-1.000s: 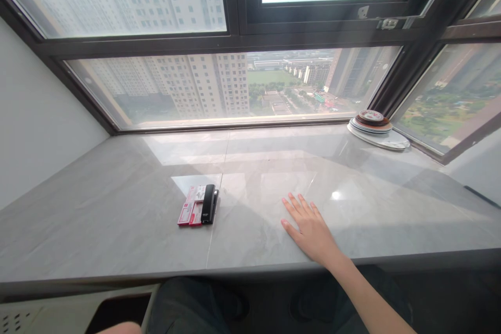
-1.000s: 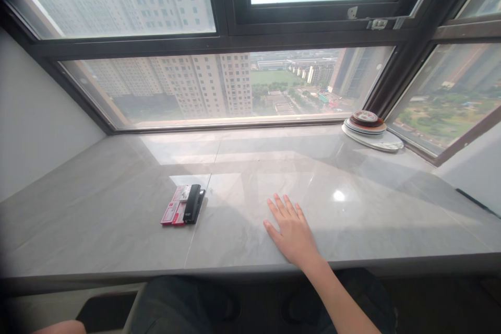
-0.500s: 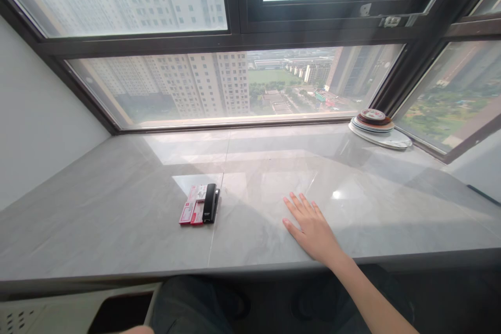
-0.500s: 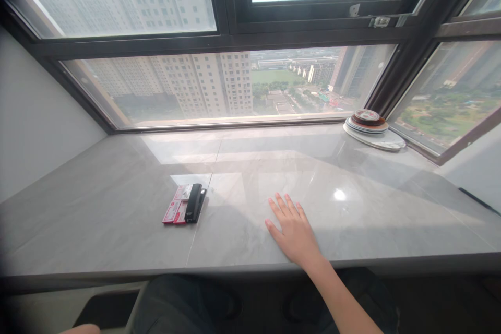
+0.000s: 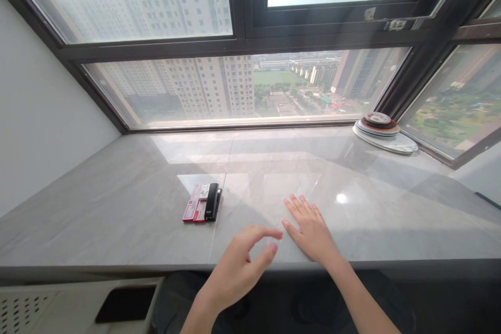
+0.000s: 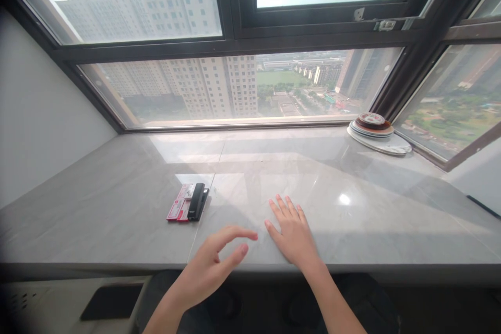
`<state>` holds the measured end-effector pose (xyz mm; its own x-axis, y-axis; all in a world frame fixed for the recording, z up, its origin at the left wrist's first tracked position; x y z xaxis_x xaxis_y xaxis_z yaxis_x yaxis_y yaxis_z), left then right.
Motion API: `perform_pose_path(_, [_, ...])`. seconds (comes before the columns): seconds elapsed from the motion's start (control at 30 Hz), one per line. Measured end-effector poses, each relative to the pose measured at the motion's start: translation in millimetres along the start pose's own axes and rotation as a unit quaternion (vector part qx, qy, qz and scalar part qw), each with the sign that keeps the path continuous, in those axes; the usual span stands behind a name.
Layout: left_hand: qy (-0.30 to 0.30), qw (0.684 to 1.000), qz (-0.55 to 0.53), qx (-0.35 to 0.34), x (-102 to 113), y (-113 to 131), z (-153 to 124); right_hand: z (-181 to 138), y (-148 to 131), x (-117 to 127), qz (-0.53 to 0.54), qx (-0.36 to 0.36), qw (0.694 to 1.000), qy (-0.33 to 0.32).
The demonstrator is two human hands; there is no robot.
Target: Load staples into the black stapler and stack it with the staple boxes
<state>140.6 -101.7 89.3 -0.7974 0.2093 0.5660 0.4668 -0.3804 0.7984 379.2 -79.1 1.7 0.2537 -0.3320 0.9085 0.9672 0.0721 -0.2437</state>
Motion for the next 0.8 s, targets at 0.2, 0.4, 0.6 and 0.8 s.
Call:
perform_pose_path(0.2, [0.068,0.938,0.324,-0.106,-42.2,-52.3,21.9,5.9,-4.6,2.8,0.042,-0.047,0.998,0.014])
perform_pose_path(0.4, [0.067,0.930,0.337,-0.132,-47.4,-60.6,16.8,45.4,-93.6,3.7,0.146,-0.066,0.987,0.027])
perform_pose_path(0.6, [0.087,0.928,0.336,-0.135,-53.2,-81.3,14.7,114.7,-214.7,-27.4,0.257,0.000,0.966,-0.001])
perform_pose_path(0.8, [0.130,0.961,0.231,-0.079,-31.5,-65.4,10.8,143.3,-197.4,-29.3,0.162,0.060,0.985,-0.022])
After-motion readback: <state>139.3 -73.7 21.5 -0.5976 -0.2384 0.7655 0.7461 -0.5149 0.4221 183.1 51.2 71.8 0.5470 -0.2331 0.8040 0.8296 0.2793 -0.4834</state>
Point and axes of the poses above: each hand's wrist, its own z-axis towards the middle knuckle, its own x-axis out of the back of the hand, y = z × x, the point moved 3 cm from there along z, towards the middle knuckle, and after that the axes turned 11 degrees about y, right-handed, at the moved point
